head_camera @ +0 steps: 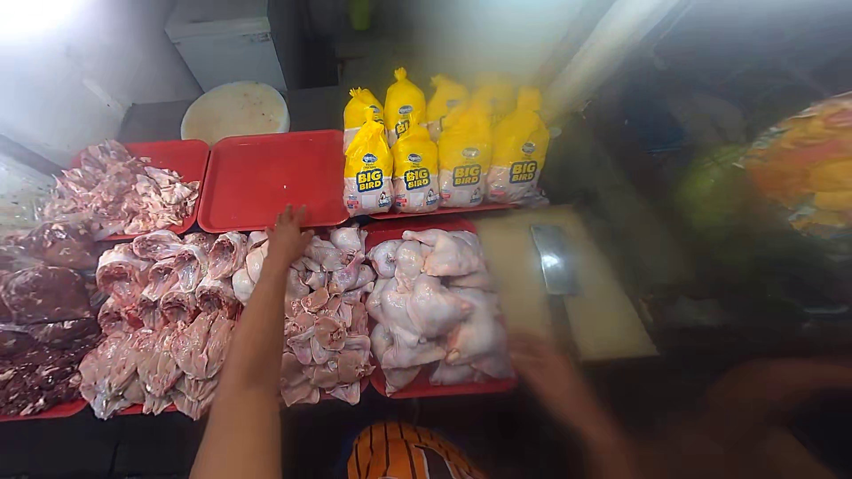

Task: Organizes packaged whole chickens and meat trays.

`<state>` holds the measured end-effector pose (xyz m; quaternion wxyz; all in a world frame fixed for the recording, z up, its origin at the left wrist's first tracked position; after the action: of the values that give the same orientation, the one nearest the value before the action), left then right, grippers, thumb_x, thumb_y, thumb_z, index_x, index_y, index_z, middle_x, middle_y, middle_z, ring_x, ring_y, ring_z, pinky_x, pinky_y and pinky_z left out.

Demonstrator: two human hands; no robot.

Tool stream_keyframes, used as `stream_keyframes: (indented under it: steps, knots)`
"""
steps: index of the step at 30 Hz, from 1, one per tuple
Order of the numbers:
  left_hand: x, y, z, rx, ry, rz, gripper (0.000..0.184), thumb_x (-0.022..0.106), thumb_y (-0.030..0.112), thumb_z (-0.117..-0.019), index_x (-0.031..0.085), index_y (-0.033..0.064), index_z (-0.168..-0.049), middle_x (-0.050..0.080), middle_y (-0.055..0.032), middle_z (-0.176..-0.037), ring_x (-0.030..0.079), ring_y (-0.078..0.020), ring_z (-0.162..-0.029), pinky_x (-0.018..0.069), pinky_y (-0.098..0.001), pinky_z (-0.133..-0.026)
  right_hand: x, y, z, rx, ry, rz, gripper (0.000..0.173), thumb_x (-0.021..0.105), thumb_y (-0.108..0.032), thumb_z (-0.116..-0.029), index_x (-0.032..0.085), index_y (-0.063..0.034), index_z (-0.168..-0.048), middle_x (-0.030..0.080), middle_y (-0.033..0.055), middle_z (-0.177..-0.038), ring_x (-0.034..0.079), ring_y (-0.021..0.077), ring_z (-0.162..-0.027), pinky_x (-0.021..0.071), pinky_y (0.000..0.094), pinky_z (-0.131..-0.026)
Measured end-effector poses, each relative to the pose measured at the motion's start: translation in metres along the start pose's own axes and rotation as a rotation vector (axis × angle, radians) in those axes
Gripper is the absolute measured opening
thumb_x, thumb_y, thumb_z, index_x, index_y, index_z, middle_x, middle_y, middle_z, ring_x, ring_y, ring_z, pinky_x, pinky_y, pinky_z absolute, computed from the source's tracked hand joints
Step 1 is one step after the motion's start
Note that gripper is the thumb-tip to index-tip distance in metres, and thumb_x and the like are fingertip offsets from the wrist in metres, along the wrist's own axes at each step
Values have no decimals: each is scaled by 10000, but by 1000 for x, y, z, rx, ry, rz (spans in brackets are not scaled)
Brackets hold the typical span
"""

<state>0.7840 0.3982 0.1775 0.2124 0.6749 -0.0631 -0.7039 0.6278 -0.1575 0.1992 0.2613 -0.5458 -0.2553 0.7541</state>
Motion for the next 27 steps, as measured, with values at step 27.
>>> stream_keyframes:
  steps: [27]
  knots:
    - [-32, -54, -26, 396, -143, -5, 508, 604, 378, -1013, 545, 240, -1498, 507, -127, -1546, 498, -386, -1393, 430, -677, -1068, 182, -144, 93, 186, -22, 135, 505, 652, -284, -995, 581, -70, -1447, 647, 199, -1344, 678, 343, -1138, 543, 562, -996]
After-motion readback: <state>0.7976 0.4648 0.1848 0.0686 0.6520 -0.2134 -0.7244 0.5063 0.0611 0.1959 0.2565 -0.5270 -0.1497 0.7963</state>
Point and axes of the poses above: each hand's wrist, its own z-axis away from the middle knuckle, its own x-axis out of the palm, y = z × x, the point moved 2 cm from there along -z, towards the middle knuckle
